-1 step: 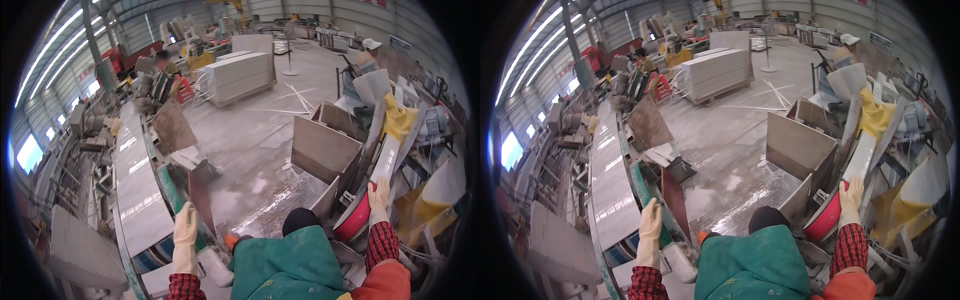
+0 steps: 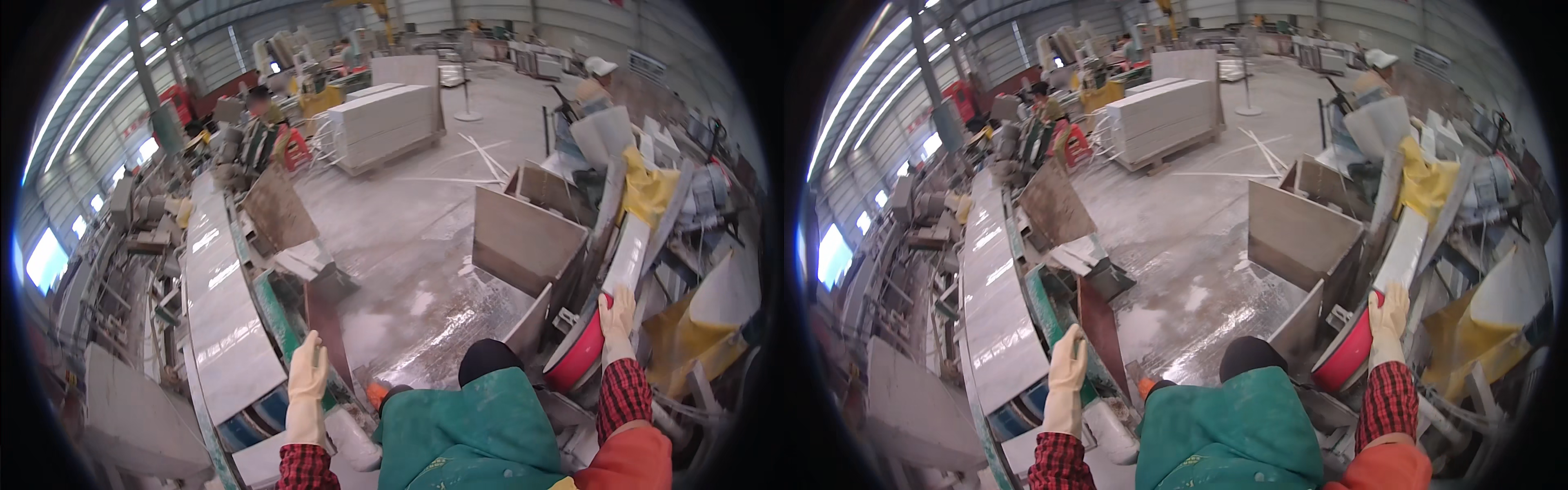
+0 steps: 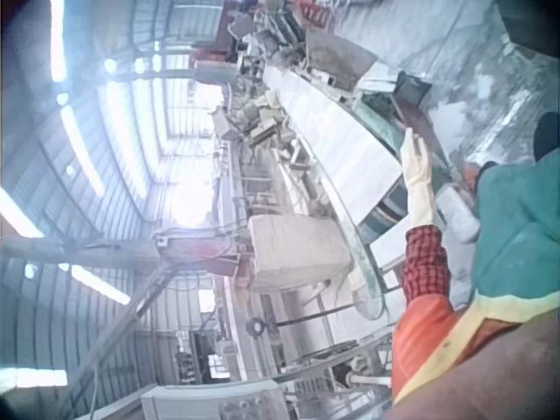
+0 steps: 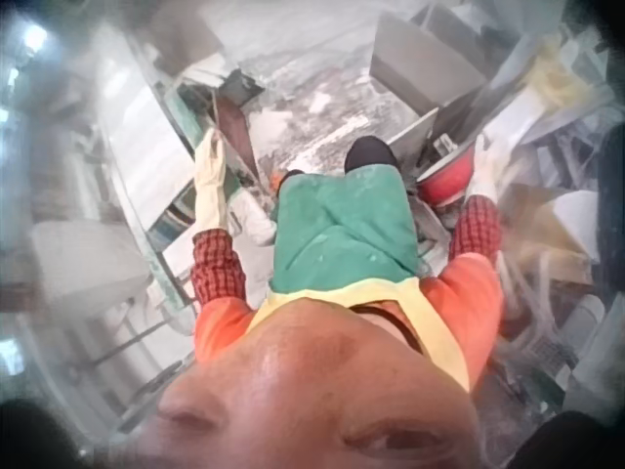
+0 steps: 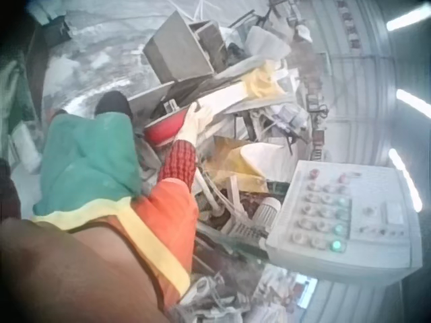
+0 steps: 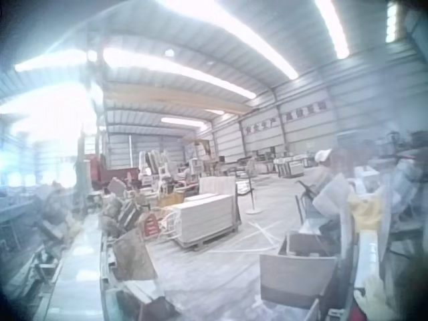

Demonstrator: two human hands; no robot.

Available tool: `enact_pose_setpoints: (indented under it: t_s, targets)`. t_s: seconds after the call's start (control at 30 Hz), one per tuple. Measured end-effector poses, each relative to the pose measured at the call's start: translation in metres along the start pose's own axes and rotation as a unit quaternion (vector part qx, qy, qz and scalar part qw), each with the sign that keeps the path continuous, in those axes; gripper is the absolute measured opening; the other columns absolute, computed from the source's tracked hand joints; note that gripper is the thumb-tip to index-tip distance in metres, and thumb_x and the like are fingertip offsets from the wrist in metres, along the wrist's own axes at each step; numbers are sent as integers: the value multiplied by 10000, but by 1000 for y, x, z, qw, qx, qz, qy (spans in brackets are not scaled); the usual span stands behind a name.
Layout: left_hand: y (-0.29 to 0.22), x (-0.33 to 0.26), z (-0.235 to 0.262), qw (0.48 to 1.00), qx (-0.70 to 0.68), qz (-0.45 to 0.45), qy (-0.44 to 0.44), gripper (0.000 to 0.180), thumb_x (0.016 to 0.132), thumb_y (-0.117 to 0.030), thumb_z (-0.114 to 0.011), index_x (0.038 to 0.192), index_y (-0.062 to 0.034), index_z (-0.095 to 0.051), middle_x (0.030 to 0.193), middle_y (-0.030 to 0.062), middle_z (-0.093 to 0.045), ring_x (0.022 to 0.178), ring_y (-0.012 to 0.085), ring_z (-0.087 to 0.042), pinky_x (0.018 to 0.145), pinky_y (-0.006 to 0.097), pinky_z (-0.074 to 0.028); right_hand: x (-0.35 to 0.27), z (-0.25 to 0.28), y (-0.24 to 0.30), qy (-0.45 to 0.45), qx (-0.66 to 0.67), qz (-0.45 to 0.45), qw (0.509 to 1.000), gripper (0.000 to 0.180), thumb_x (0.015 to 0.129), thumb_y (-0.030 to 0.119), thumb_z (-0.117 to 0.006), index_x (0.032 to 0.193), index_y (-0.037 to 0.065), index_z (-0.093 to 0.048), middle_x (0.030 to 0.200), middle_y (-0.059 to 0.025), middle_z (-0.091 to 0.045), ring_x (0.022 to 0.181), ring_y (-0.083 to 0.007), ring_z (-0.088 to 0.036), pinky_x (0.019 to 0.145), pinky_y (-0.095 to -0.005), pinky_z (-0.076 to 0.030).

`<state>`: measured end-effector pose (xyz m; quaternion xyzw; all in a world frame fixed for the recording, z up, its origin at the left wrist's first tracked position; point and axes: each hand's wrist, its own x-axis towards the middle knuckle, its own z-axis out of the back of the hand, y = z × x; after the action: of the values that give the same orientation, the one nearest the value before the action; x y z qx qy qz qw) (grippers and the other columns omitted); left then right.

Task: The person repeatedly picks up white rectangular panels from a conveyor belt and stacks them into a metal bin. The person handles the panels one at a time, placing them into the bin to accumulate a stack.

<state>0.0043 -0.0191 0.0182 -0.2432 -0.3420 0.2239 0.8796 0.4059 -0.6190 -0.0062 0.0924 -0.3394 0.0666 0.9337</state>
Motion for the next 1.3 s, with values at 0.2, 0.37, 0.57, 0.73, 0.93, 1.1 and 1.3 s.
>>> enact_pose_setpoints:
  t_s: [0.2, 0.37, 0.57, 0.73, 0.93, 1.1, 1.3]
  targets:
    - [14, 12, -29, 983, 116, -34, 140, 432, 875, -104, -658, 1281, 22, -582, 1190, 282, -606, 1107, 463, -569, 958, 497, -463, 26, 24, 29, 14, -40, -69, 997, 418, 847, 458, -665, 804, 43, -689, 897, -159, -685, 917, -366, -638, 868, -483, -488]
    - [6, -9, -28, 988, 102, -67, 93, 332, 969, -112, -551, 1267, 22, -611, 1207, 258, -612, 1146, 427, -558, 1029, 463, -431, 45, 17, 42, 36, -33, -130, 990, 396, 823, 448, -675, 808, 53, -684, 877, -182, -671, 892, -380, -642, 820, -493, -507]
    - [39, -17, -34, 970, 197, 2, 145, 446, 1079, -312, -429, 1404, -31, -552, 1446, 248, -518, 1386, 401, -433, 1168, 477, -331, 42, 14, 37, -5, -23, -83, 996, 381, 830, 420, -674, 918, 50, -695, 1015, -121, -686, 1045, -315, -608, 957, -443, -433]
    - [48, -12, -33, 956, 231, -53, 175, 374, 1062, -265, -484, 1312, -18, -614, 1277, 241, -624, 1188, 420, -560, 1049, 504, -425, 39, 25, 49, 28, -78, -123, 989, 392, 789, 450, -704, 920, 81, -690, 1005, -118, -659, 1032, -302, -591, 934, -429, -432]
    - [44, -8, -27, 954, 239, -83, 160, 309, 1047, -224, -519, 1197, -8, -683, 1131, 246, -666, 1018, 408, -611, 923, 475, -488, 32, 17, 50, 96, -90, -152, 980, 532, 834, 500, -630, 1223, 136, -638, 1245, -67, -592, 1229, -256, -484, 1046, -512, -315]
    - [39, -9, -20, 958, 212, -33, 188, 322, 1048, -231, -519, 1192, 9, -678, 1133, 263, -659, 1020, 413, -616, 928, 478, -489, 34, 30, 65, 118, -68, -169, 976, 558, 821, 466, -637, 1260, 123, -610, 1242, -53, -558, 1228, -246, -474, 978, -536, -380]
    - [-22, -6, -20, 962, 190, -5, 198, 331, 1057, -210, -514, 1205, 50, -656, 1168, 305, -625, 1064, 418, -593, 978, 470, -472, 24, 23, 55, 84, -69, -154, 982, 497, 823, 431, -657, 1199, 108, -607, 1190, -67, -558, 1203, -273, -482, 969, -499, -432]
